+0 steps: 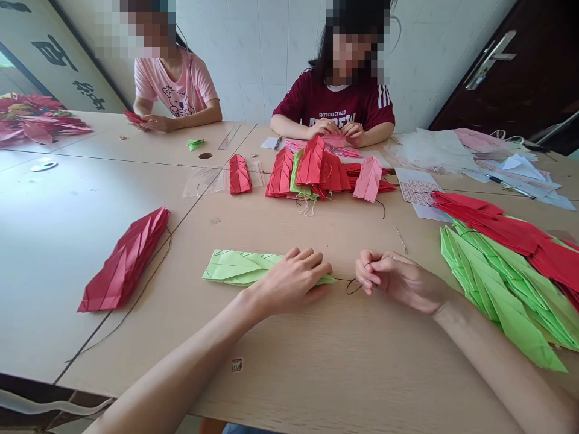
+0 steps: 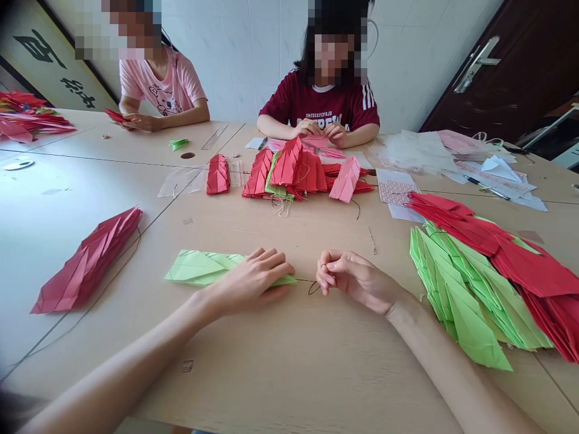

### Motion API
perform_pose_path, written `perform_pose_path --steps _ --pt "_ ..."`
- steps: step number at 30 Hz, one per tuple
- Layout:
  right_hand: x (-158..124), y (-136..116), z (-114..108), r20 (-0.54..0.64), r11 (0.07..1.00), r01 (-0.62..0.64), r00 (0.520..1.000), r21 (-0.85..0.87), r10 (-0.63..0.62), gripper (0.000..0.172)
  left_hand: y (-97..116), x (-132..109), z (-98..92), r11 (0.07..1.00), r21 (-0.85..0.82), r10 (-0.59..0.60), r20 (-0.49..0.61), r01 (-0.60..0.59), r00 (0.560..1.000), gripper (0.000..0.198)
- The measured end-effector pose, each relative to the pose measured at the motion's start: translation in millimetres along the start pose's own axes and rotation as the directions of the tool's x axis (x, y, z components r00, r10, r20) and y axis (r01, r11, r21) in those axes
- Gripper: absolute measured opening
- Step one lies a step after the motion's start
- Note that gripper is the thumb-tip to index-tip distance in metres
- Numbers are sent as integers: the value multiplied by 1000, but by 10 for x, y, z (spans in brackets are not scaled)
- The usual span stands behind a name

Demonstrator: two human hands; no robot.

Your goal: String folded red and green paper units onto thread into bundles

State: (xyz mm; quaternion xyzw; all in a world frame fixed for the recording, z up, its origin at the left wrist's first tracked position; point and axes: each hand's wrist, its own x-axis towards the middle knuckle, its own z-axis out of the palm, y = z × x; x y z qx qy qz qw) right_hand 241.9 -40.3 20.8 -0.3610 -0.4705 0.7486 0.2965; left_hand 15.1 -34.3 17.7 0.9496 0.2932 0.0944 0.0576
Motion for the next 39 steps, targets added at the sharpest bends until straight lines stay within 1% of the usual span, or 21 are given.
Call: perform_pose_path --steps 3,8,12,20,25,31,39 --pt "1 -28 -30 -44 997 -65 997 -40 63 13 -9 5 16 1000 2 8 0 -8 1000 24" --pt "-4 -38 -28 9 988 -101 995 -120 103 16 -11 3 6 1000 10 1 1 -1 1000 27" --pt "-21 -45 -15 21 970 -136 990 -204 143 17 -17 3 11 1000 10 1 -6 -1 1000 27" --pt "-36 -88 54 31 915 -130 988 -382 153 20 -21 10 31 1000 30 -4 -4 4 1000 24" --pt "-32 -95 57 16 910 -124 990 -395 141 20 -26 10 33 999 38 0 -1 0 1000 24" --pt "-45 -101 37 56 892 -119 986 -437 158 19 -26 11 18 999 38 4 6 -4 1000 26" --pt "-32 -85 49 77 877 -112 983 -468 166 19 -35 9 44 999 43 4 6 -4 1000 28"
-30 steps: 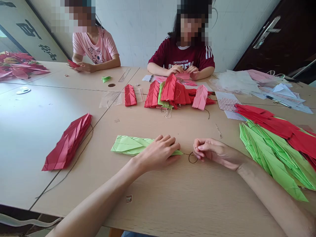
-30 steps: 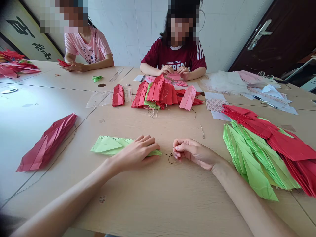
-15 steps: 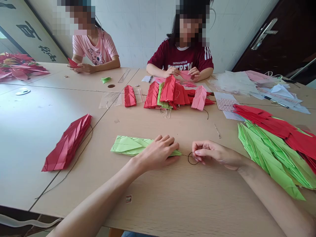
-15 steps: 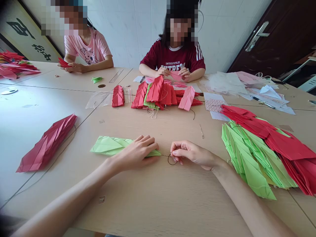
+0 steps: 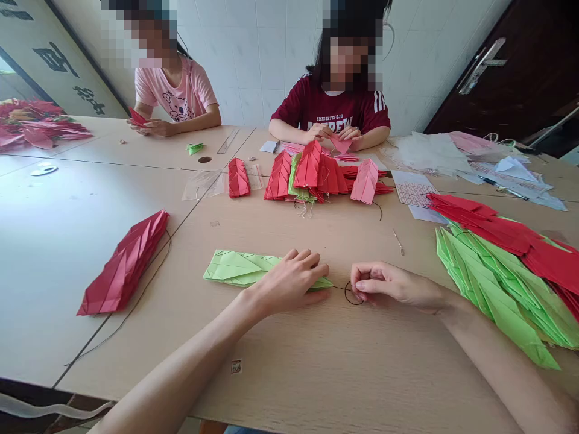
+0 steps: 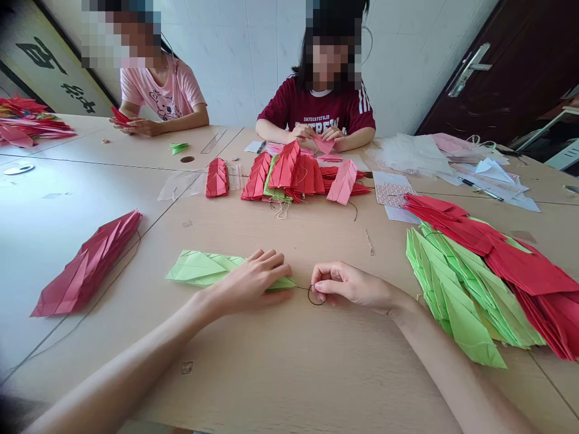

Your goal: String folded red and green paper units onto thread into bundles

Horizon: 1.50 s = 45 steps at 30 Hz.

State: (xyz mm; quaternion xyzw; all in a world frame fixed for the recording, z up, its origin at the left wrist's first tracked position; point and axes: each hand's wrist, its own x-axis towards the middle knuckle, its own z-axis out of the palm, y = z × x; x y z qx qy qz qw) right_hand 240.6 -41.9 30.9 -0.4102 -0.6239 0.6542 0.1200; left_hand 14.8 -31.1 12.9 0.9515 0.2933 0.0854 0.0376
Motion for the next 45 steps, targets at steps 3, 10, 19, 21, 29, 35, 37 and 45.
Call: perform_pose_path --steps 3,10,19,21,29,35,37,45 --pt "-4 -13 -4 19 1000 1 1000 -26 -1 20 4 2 -4 1000 5 -5 2 5 1000 26" --pt "-37 -33 -40 18 996 21 1000 -89 -19 18 10 0 -23 1000 -3 -2 8 2 1000 24" --pt "-77 -13 -85 81 995 16 997 -103 -8 22 0 -6 -18 1000 -17 6 2 -6 1000 23" --pt "-76 -5 -89 83 994 9 997 -113 0 23 0 -8 -23 1000 -12 4 3 -4 1000 23" --pt "-114 -73 -88 75 987 -11 997 -158 23 25 2 -11 -27 1000 -16 13 5 -13 1000 22" --pt "-140 -112 -89 107 984 -13 994 -176 32 22 5 -13 -26 1000 -25 14 11 -14 1000 22" --pt "-143 -122 -89 108 983 -17 993 -185 37 22 6 -13 -27 1000 -22 12 15 -12 1000 22" --pt "-142 -105 -115 94 973 -7 995 -231 30 25 -1 -21 -33 1000 -17 3 15 -3 1000 20"
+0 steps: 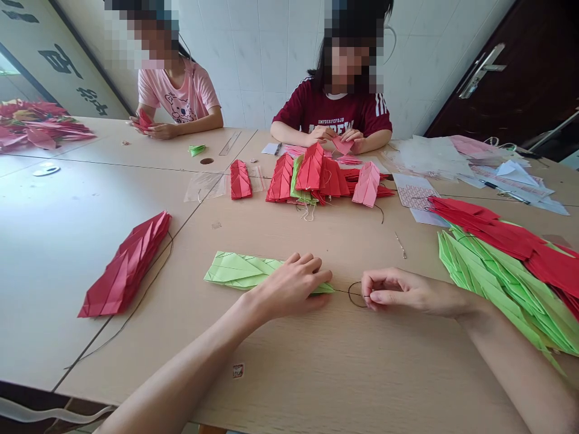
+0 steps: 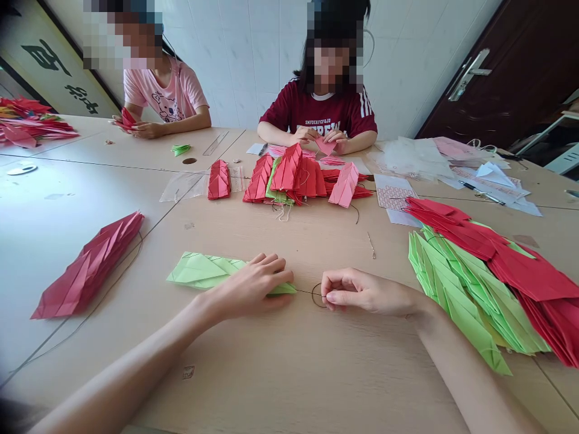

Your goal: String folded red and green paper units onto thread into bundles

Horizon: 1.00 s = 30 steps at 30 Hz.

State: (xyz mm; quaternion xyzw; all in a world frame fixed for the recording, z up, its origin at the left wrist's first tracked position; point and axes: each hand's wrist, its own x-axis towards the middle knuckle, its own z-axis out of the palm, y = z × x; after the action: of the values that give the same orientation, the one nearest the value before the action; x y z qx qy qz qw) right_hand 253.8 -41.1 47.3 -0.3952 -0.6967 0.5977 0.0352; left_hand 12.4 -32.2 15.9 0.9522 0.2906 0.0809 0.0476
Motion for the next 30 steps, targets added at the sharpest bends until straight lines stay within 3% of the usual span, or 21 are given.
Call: perform_pose_path --steps 11,19,23,25,27,30 --pt "-13 55 -64 -78 999 -30 997 -42 27 30 3 -26 -77 999 9 -36 -4 36 999 25" --pt "-108 23 -156 -229 997 -65 972 -52 52 31 21 -50 -90 998 18 -55 -17 55 998 33" --pt "-129 66 -196 -349 991 -109 934 -80 75 34 -84 -91 -232 989 -53 -143 -62 140 988 35" --pt "-124 110 -221 -412 984 -140 907 -108 83 35 -214 -164 -351 961 -103 -268 -90 258 959 30" --pt "-113 166 -246 -475 973 -175 876 -152 83 35 -385 -282 -471 903 -132 -422 -83 410 903 27" --pt "-103 251 -275 -560 938 -255 824 -235 84 33 -644 -494 -597 747 -28 -665 -1 665 747 24"
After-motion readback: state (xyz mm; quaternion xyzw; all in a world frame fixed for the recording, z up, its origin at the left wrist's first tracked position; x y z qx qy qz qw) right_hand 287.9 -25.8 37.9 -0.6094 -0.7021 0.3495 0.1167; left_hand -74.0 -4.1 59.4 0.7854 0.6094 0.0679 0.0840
